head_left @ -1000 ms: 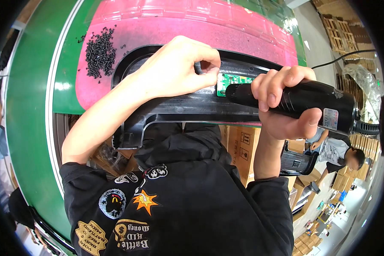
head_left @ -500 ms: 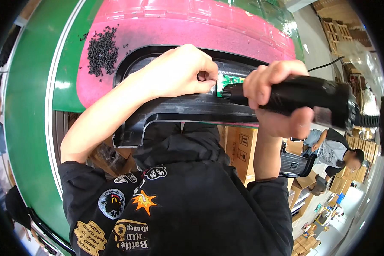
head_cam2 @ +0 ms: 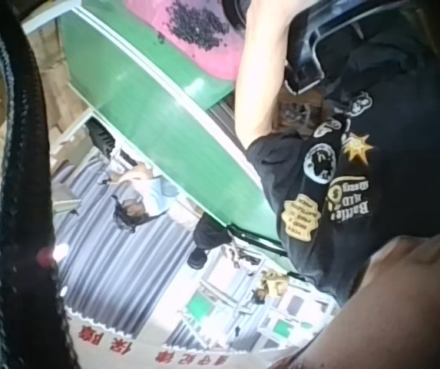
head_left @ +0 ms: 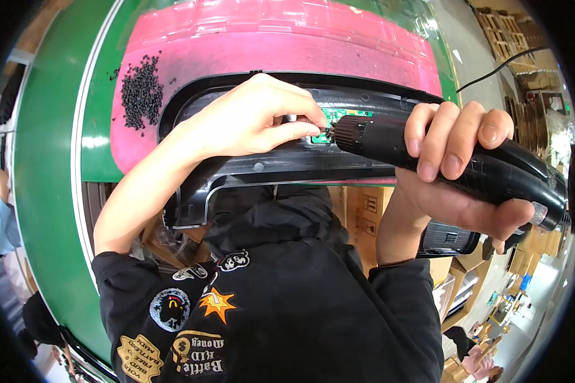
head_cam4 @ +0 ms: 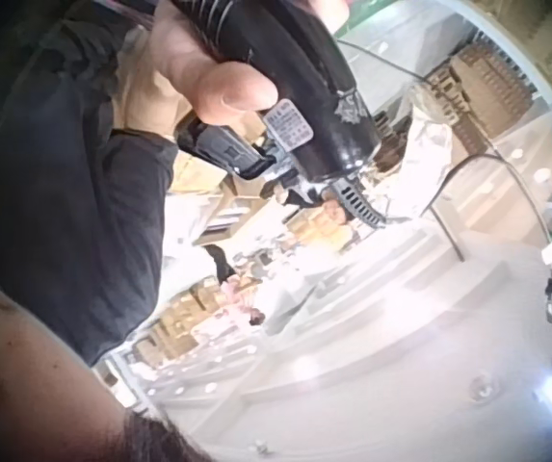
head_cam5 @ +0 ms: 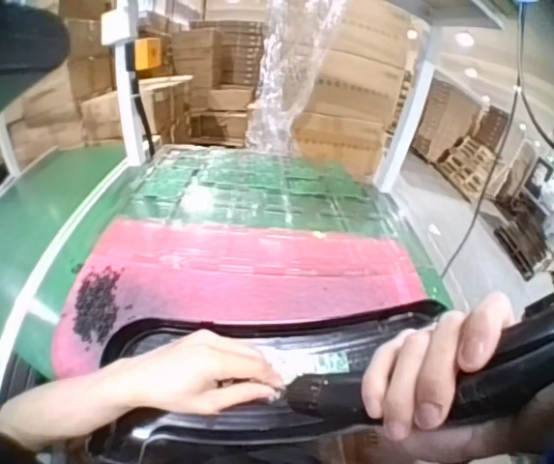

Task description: Assemble electronic components by screwing printed circuit boards into plastic housings using an electric screwdriver.

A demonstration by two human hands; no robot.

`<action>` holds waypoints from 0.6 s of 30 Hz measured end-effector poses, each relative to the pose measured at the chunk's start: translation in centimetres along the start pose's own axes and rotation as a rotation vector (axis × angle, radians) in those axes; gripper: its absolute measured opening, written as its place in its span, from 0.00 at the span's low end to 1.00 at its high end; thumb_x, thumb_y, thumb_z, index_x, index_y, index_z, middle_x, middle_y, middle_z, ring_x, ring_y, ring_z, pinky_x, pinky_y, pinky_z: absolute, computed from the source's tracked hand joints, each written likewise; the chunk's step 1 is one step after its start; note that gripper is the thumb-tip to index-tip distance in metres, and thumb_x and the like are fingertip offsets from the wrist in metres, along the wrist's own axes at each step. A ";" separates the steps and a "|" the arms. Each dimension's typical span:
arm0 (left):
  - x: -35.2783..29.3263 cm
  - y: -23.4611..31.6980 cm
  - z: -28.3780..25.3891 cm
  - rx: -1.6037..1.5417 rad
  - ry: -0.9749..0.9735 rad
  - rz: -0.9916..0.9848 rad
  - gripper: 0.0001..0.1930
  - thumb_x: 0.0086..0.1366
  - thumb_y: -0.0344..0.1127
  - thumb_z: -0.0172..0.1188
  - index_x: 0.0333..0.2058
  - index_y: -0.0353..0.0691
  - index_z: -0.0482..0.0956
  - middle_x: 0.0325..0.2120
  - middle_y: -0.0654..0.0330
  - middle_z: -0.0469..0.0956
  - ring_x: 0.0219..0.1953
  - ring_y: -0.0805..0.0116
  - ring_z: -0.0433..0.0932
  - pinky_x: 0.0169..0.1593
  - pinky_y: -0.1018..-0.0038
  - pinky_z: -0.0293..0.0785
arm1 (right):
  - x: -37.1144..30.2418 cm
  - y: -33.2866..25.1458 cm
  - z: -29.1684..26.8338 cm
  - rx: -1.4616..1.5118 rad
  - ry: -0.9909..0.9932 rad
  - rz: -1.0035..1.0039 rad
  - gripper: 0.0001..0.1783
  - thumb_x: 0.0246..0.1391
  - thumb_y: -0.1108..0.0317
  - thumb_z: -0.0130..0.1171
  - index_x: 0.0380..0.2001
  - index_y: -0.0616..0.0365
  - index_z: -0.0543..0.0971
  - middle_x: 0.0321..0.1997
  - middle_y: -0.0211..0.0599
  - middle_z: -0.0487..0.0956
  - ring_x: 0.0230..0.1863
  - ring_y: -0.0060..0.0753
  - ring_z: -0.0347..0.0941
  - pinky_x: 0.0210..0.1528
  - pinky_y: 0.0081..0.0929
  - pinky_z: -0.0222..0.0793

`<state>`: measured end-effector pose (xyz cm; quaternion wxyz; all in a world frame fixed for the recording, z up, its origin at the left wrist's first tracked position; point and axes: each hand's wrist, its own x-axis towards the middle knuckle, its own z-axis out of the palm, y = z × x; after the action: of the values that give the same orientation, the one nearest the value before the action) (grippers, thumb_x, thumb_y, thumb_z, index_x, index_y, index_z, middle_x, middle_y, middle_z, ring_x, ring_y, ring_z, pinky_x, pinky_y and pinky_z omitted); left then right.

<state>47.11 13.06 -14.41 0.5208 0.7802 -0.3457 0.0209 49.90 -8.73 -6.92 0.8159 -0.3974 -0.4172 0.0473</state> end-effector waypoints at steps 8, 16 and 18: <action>0.7 2.0 0.2 -0.069 0.051 -0.098 0.13 0.56 0.33 0.70 0.37 0.32 0.80 0.33 0.53 0.82 0.33 0.61 0.80 0.38 0.71 0.76 | -0.7 0.3 -0.7 0.037 0.043 -0.068 0.40 0.48 0.27 0.58 0.43 0.56 0.73 0.24 0.25 0.70 0.20 0.21 0.66 0.28 0.23 0.63; 0.4 2.1 1.2 0.394 0.141 0.198 0.14 0.50 0.29 0.72 0.34 0.33 0.80 0.29 0.54 0.82 0.32 0.57 0.83 0.36 0.69 0.80 | -1.7 0.9 -0.6 0.099 0.183 -0.087 0.41 0.50 0.26 0.51 0.42 0.57 0.73 0.22 0.27 0.69 0.16 0.23 0.64 0.24 0.25 0.62; 0.7 2.2 0.8 0.306 0.115 0.181 0.13 0.50 0.28 0.71 0.34 0.32 0.80 0.29 0.54 0.82 0.32 0.57 0.83 0.36 0.69 0.80 | -1.8 0.8 -0.6 0.097 0.171 -0.092 0.41 0.50 0.25 0.51 0.41 0.57 0.73 0.22 0.27 0.69 0.16 0.23 0.64 0.24 0.25 0.62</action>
<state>46.16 11.58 -12.69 0.4108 0.8136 -0.3771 0.1645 49.36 -9.31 -8.81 0.8682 -0.3404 -0.3611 -0.0039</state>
